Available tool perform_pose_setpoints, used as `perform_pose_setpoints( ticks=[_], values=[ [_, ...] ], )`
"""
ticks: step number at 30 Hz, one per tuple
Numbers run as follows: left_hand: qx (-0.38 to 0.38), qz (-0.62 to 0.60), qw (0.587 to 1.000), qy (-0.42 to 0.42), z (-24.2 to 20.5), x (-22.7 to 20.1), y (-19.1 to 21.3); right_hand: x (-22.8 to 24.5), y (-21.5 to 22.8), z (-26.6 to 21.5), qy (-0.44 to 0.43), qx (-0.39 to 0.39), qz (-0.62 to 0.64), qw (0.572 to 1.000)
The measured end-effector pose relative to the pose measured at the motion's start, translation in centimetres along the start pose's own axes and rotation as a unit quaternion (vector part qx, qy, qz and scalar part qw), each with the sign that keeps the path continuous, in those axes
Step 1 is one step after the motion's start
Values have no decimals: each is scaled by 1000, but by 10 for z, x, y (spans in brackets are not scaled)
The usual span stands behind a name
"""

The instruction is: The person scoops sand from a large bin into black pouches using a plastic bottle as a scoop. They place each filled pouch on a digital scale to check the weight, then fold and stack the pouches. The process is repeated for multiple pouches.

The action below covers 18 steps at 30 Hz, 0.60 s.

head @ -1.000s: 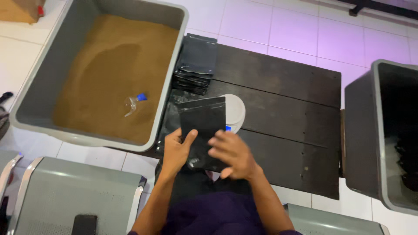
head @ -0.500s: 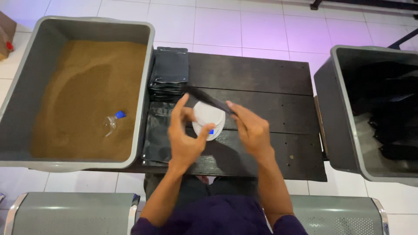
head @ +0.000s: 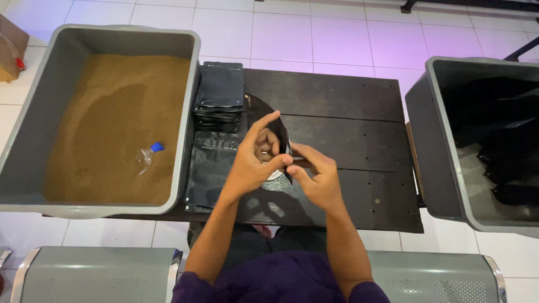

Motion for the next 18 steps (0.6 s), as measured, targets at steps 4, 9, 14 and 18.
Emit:
perform_pose_setpoints(
  ticks=[4, 9, 14, 18],
  values=[
    [8, 14, 1000, 11, -2, -13, -1, 15, -5, 5, -13, 1, -9, 1000],
    [7, 350, 935, -56, -7, -22, -19, 23, -20, 10, 123, -73, -341, 929],
    [-43, 370, 924, -85, -4, 10, -8, 9, -25, 20, 129, -53, -322, 936],
    [-2, 378, 925, 17, 0, 14, -4, -17, -16, 20, 116, -41, -368, 922]
  ],
)
Point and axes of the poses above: each hand's wrist, its own z-axis towards the middle knuckle, its own y-axis out of the back of the hand, x = y × z, the point moved 6 cm from there along z, towards the middle knuckle, and after that the axes turned 8 degrees about x, right-handed, at the moved point
